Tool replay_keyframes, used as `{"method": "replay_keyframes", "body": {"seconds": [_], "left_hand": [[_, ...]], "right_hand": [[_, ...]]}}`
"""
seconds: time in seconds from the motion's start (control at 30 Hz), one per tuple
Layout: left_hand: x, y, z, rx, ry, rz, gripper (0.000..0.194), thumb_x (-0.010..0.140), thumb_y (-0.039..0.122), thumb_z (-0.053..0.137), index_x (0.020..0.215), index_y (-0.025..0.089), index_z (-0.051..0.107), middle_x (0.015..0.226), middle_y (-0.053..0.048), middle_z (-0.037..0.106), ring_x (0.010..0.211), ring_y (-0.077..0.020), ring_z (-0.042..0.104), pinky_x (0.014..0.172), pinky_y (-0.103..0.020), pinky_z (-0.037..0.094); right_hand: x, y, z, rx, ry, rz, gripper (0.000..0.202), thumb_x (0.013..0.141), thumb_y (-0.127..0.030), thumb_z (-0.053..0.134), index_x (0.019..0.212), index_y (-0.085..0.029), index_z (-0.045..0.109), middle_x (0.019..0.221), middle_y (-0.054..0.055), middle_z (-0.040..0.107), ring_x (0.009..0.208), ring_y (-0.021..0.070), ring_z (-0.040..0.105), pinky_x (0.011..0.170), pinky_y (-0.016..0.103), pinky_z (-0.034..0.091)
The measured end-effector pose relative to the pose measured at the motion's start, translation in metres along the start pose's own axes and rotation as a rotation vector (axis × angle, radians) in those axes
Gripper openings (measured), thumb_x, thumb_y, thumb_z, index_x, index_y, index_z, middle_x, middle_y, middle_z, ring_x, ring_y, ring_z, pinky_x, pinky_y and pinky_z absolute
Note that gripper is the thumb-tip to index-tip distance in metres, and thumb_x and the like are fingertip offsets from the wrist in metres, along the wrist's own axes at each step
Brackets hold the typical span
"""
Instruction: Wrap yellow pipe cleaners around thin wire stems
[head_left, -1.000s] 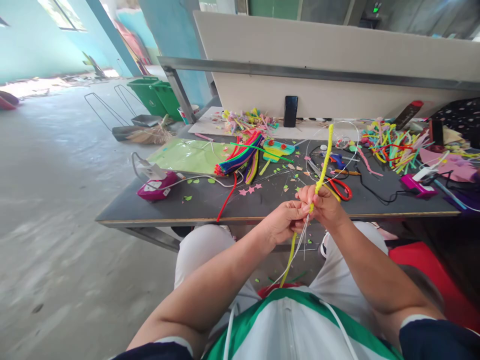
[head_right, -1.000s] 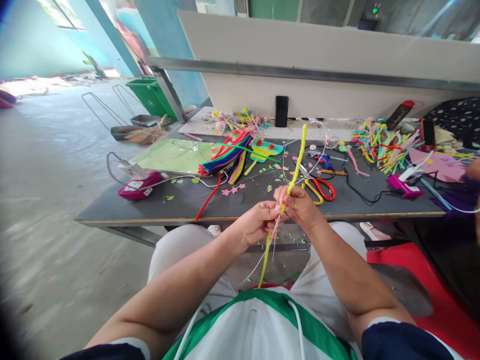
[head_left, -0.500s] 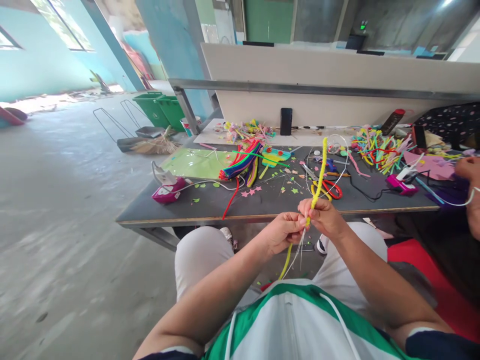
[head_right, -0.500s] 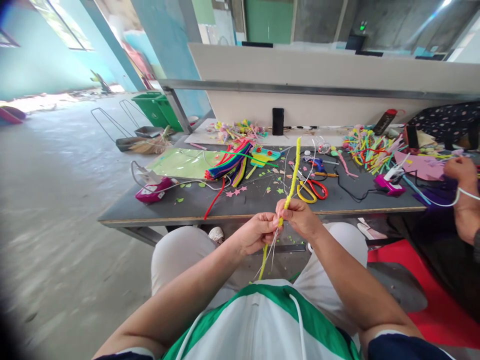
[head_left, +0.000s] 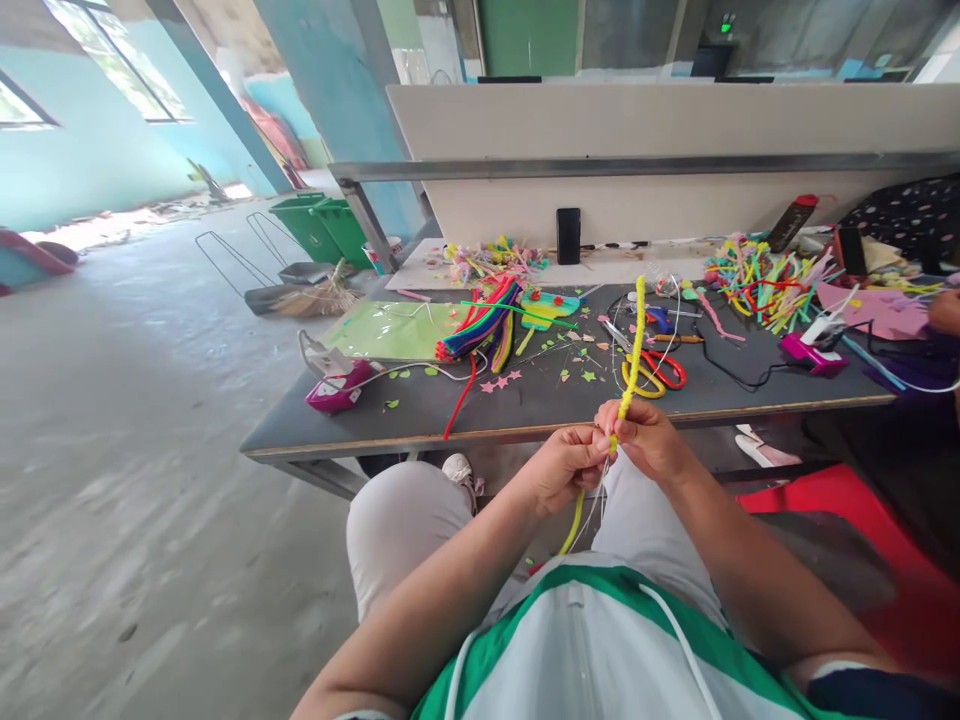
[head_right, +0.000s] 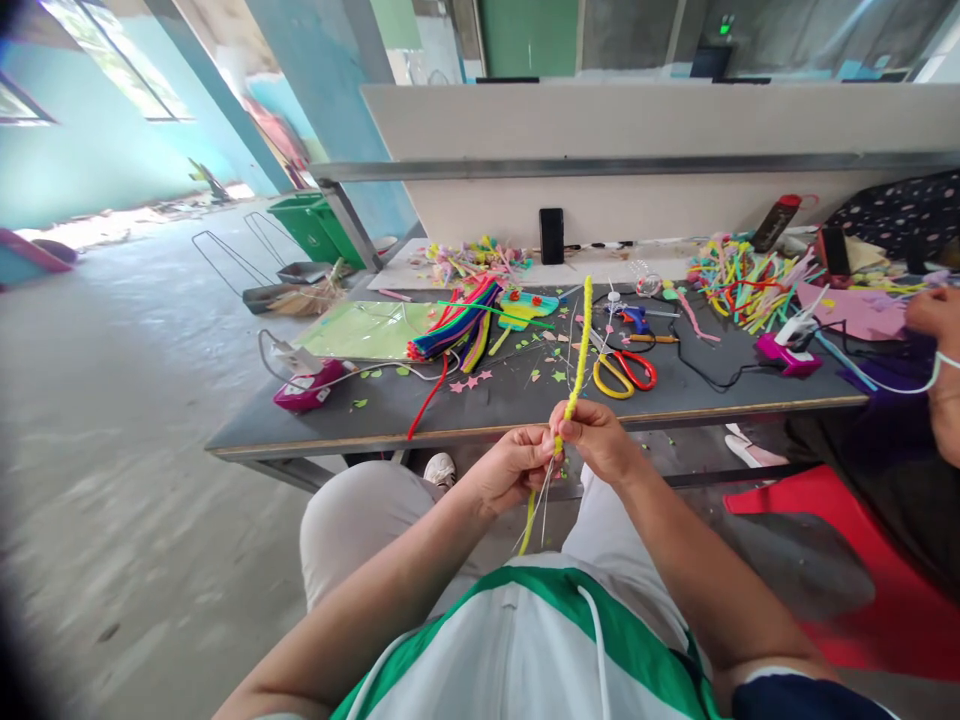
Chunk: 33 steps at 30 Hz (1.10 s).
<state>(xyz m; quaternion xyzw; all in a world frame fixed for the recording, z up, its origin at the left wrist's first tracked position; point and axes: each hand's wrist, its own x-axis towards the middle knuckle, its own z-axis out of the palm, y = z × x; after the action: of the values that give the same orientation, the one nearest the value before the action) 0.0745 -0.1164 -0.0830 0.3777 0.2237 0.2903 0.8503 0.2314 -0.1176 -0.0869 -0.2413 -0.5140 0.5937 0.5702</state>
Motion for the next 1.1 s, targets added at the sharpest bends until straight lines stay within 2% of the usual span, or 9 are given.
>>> {"method": "replay_keyframes", "body": {"seconds": [0.33, 0.43, 0.6, 0.73, 0.8, 0.97, 1.1], "left_hand": [[-0.016, -0.007, 0.024, -0.001, -0.06, -0.016, 0.035, 0.062, 0.036, 0.08, 0.069, 0.009, 0.059, 0.059, 0.0, 0.05, 0.045, -0.0019, 0.032, 0.044, -0.019, 0.014], [-0.017, -0.008, 0.022, 0.008, -0.097, -0.011, 0.035, 0.064, 0.038, 0.078, 0.069, 0.008, 0.061, 0.056, 0.001, 0.047, 0.045, -0.0023, 0.031, 0.044, -0.02, 0.012], [-0.019, -0.009, 0.012, -0.006, -0.128, 0.01, 0.033, 0.066, 0.036, 0.078, 0.071, 0.008, 0.061, 0.06, -0.001, 0.052, 0.045, -0.0018, 0.033, 0.045, -0.019, 0.015], [-0.024, -0.008, 0.009, 0.031, -0.108, 0.032, 0.037, 0.055, 0.034, 0.084, 0.07, 0.009, 0.061, 0.065, -0.002, 0.054, 0.046, -0.0021, 0.036, 0.045, -0.018, 0.02], [-0.027, -0.006, 0.01, 0.065, -0.094, 0.044, 0.038, 0.052, 0.032, 0.085, 0.07, 0.01, 0.061, 0.06, 0.001, 0.051, 0.045, -0.0022, 0.035, 0.044, -0.018, 0.021], [-0.036, -0.01, 0.011, 0.102, -0.077, 0.146, 0.036, 0.055, 0.035, 0.083, 0.068, 0.01, 0.06, 0.054, 0.004, 0.043, 0.043, -0.0015, 0.028, 0.043, -0.018, 0.015], [-0.039, -0.013, 0.01, 0.098, -0.096, 0.108, 0.039, 0.057, 0.039, 0.081, 0.069, 0.009, 0.059, 0.054, 0.004, 0.042, 0.043, -0.0011, 0.024, 0.043, -0.018, 0.014]], "right_hand": [[-0.022, -0.02, 0.011, -0.043, -0.034, -0.07, 0.024, 0.073, -0.041, 0.072, 0.065, -0.02, 0.066, 0.062, 0.001, 0.051, 0.061, 0.0147, 0.047, 0.056, 0.029, 0.04], [-0.022, -0.022, 0.015, -0.061, -0.05, -0.066, 0.024, 0.074, -0.041, 0.071, 0.064, -0.019, 0.066, 0.062, 0.001, 0.051, 0.061, 0.0146, 0.046, 0.057, 0.029, 0.04], [-0.022, -0.021, 0.022, -0.044, -0.059, -0.076, 0.023, 0.074, -0.04, 0.071, 0.064, -0.019, 0.067, 0.062, 0.002, 0.05, 0.062, 0.0147, 0.046, 0.055, 0.028, 0.039], [-0.024, -0.022, 0.027, -0.027, -0.082, -0.032, 0.026, 0.073, -0.042, 0.071, 0.063, -0.018, 0.065, 0.062, 0.001, 0.05, 0.058, 0.0134, 0.045, 0.05, 0.026, 0.038], [-0.025, -0.022, 0.03, -0.012, -0.091, -0.023, 0.026, 0.073, -0.041, 0.072, 0.064, -0.018, 0.064, 0.063, 0.001, 0.05, 0.057, 0.0126, 0.045, 0.049, 0.025, 0.037], [-0.028, -0.016, 0.037, 0.0, -0.104, -0.021, 0.026, 0.073, -0.041, 0.072, 0.066, -0.017, 0.063, 0.066, 0.0, 0.05, 0.058, 0.012, 0.047, 0.048, 0.024, 0.036], [-0.024, -0.01, 0.036, -0.017, -0.106, -0.028, 0.027, 0.074, -0.04, 0.072, 0.064, -0.016, 0.063, 0.065, 0.0, 0.05, 0.058, 0.0114, 0.048, 0.051, 0.024, 0.037]]}}
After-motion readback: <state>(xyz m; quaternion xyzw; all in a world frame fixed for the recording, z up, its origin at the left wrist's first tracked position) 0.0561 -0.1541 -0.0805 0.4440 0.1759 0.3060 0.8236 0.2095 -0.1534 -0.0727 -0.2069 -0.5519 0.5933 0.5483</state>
